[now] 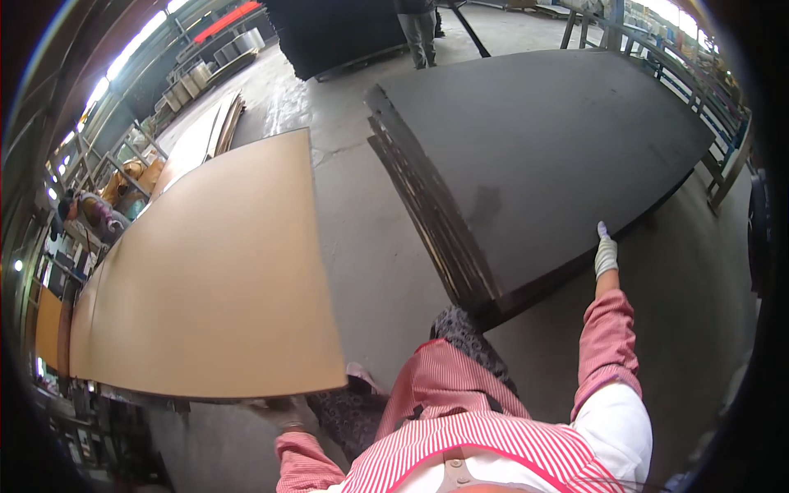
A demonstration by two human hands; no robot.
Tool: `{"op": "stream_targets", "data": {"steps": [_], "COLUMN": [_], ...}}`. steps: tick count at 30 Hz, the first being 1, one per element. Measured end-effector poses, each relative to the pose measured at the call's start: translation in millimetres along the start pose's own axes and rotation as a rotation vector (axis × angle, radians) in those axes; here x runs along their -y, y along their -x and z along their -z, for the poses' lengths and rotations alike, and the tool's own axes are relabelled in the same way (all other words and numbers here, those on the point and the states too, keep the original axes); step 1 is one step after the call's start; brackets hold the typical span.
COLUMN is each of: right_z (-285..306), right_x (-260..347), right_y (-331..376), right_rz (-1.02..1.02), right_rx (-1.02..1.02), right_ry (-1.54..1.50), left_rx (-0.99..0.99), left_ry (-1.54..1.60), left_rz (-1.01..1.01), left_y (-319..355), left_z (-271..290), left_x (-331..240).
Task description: Moving large flexible black sheets from one area to a stack on the floor.
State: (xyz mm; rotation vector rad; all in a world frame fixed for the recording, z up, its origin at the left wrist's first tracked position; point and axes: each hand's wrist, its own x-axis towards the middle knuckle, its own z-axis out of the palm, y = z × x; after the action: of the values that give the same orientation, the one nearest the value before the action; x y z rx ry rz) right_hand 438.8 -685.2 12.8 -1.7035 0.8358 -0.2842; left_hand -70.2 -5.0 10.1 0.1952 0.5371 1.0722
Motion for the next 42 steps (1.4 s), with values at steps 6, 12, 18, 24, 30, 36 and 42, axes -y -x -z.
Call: {"op": "stream_targets", "data": {"steps": [6,12,18,24,30,36,42], "right_z": [-47.1,-137.7,-138.3,-163.0,-95.6,29.2,118.5], "right_x": [80.5,34.6,-33.5,10.2,189.4,185.6,116.1], "right_y": [141.8,470.3,732.2,677.2,544.7,404.7,294.7], "right_rz": [0.627,0.684,1.697,1.941,1.951,1.640,1.113], "right_rx": [-0.528,1.287,1.328,1.291,0.961,0.660,0.294], "right_ry": [0.746,-0.122,0.513,0.620,0.112,0.006,-0.107], "left_rx": [-0.180,0.036,-0.005,0.303,0.959,1.499,1.991], "left_ry": [-0.539,-1.360,-1.488,-0.328,-0.037,0.168,-0.229], "left_rz": [-0.223,-0.137,-0.112,0.384,0.020,0.072,0.260], "left_y": [-14.0,-31.8,38.1,77.4,-120.2,-8.4,134.8], "left_z": [-27.2,23.9,55.2,-12.9,-87.1,-372.8,-593.1], "left_x": [-114.7,-30.9,68.7,63.2,-119.4,-104.2,77.1]}}
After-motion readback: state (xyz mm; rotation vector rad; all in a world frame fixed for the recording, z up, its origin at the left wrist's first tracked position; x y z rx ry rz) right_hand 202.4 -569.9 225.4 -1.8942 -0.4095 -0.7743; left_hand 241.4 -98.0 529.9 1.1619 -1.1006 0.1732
